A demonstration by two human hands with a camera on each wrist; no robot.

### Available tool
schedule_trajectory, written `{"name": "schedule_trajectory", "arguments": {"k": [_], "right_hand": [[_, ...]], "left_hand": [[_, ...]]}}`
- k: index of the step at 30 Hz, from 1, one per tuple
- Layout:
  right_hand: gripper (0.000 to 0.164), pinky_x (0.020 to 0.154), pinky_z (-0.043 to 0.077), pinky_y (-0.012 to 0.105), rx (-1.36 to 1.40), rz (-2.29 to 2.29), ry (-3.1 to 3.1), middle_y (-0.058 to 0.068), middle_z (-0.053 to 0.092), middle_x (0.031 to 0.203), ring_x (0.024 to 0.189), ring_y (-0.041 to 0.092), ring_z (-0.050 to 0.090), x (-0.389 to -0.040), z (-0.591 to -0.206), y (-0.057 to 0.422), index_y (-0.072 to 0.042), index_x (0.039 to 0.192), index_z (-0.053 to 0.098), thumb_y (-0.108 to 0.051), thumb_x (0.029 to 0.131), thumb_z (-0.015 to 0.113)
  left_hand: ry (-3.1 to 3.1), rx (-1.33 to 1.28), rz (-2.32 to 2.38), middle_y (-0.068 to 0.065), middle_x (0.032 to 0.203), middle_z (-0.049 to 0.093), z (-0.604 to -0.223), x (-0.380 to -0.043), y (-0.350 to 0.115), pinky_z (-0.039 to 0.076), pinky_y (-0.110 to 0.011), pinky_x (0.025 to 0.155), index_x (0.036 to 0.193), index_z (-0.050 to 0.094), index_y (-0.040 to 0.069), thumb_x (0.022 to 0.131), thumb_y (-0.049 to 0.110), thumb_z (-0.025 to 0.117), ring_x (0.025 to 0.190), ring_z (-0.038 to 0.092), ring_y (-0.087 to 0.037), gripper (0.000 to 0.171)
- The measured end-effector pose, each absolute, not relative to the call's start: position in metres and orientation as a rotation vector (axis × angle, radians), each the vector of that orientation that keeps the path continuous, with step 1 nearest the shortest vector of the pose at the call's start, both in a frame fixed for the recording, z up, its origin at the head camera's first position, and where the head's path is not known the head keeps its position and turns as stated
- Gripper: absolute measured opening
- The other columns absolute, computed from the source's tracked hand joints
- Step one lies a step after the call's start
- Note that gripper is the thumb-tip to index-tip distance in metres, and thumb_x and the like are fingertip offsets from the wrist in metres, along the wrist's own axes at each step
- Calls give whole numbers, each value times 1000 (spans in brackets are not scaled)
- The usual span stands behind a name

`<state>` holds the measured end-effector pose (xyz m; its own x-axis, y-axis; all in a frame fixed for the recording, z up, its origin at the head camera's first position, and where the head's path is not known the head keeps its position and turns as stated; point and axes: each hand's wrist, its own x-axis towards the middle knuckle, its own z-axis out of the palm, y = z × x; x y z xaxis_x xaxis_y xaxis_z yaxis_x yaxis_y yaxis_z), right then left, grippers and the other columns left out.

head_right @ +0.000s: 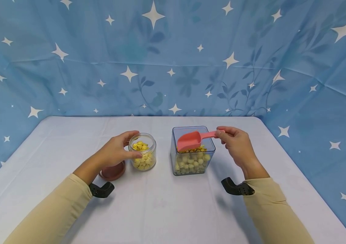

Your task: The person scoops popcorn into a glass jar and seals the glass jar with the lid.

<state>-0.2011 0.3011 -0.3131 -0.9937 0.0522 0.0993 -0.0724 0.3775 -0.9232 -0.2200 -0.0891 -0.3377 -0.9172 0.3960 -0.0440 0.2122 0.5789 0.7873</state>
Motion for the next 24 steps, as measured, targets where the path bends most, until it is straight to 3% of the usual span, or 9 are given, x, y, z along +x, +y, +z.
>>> {"name": "schedule_trajectory", "arguments": {"k": [16,20,24], "right_hand": [[55,71,46,24,68,1709,-2643,-7,59,99,89,15,53,-199,-317,297,7,142,48,-28,101,62],[59,78,45,28,93,1664,-2680,4,59,118,98,12,53,-197,-315,299,4,146,45,-30,101,62],[63,94,43,36,150,1615,-2682,18,48,141,113,16,50,-193,-310,297,3,150,39,-30,101,62]], "left_hand": [[2607,496,1234,-3,156,40,-338,-219,-90,35,-53,111,156,34,12,82,43,83,140,39,-36,94],[2613,501,1230,-4,157,39,-338,-219,-90,35,-54,111,157,34,12,83,43,82,140,39,-36,93],[2638,509,1231,-5,159,36,-337,-216,-90,36,-54,110,158,31,14,83,43,82,139,39,-36,95]]}}
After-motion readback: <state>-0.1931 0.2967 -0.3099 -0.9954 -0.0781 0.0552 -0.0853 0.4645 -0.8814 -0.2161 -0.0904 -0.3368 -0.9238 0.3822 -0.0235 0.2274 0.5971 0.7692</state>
